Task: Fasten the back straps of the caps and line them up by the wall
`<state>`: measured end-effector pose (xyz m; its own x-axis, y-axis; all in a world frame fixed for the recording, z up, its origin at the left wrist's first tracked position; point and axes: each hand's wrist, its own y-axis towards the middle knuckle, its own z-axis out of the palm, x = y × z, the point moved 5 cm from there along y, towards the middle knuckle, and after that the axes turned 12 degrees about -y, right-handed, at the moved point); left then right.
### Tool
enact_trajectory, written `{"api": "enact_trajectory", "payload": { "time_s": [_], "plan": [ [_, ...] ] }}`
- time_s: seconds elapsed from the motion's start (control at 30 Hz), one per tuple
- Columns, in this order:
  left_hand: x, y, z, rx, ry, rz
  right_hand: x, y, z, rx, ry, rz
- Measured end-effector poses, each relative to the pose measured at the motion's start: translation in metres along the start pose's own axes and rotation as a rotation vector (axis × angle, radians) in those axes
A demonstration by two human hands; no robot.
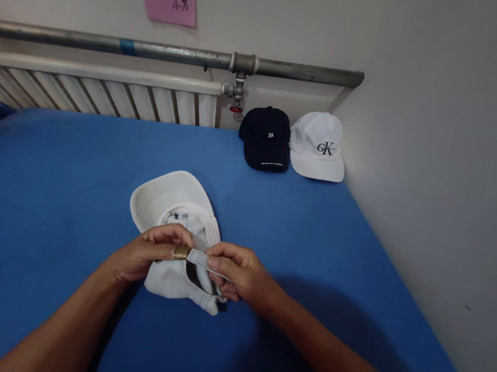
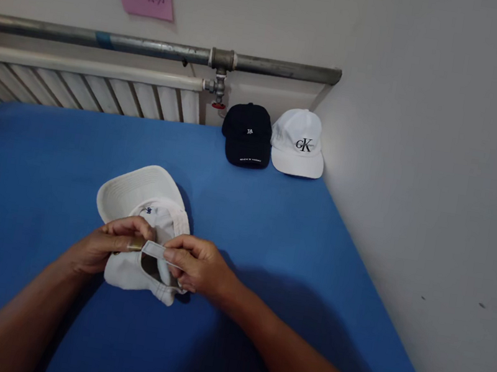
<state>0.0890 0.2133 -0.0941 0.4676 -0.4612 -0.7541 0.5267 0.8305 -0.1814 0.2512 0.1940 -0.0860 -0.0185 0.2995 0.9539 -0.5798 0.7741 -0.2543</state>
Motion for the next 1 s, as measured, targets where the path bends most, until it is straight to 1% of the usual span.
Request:
{"api": "enact_trajectory", "payload": {
  "time_s": [0.13, 0.23, 0.33, 0.47, 0.6, 0.83, 1.0],
  "plan": [
    [0.0, 0.0, 0.005, 0.038, -0.055, 0.009, 0.001, -0.001, -0.002, -0.02, 0.013, -0.051],
    [0.001, 0.001, 0.007, 0.079, -0.076, -0.027, -0.003, 0.001, -0.005, -0.021, 0.05, -0.033],
    [0.002, 0.002, 0.007, 0.105, -0.071, -0.045, -0.008, 0.005, -0.005, 0.008, 0.12, 0.005],
    [0.001, 0.002, 0.005, 0.1, -0.031, -0.018, -0.013, 0.007, 0.001, 0.079, 0.235, 0.066],
    [0.001, 0.001, 0.005, 0.1, -0.016, -0.01, -0.015, 0.008, 0.006, 0.153, 0.291, 0.112],
    [0.001, 0.003, 0.003, 0.08, 0.007, -0.001, -0.018, 0.009, 0.008, 0.212, 0.31, 0.121],
    [0.002, 0.003, 0.001, 0.068, 0.02, -0.013, -0.017, 0.01, 0.009, 0.217, 0.312, 0.129]
  ]
}}
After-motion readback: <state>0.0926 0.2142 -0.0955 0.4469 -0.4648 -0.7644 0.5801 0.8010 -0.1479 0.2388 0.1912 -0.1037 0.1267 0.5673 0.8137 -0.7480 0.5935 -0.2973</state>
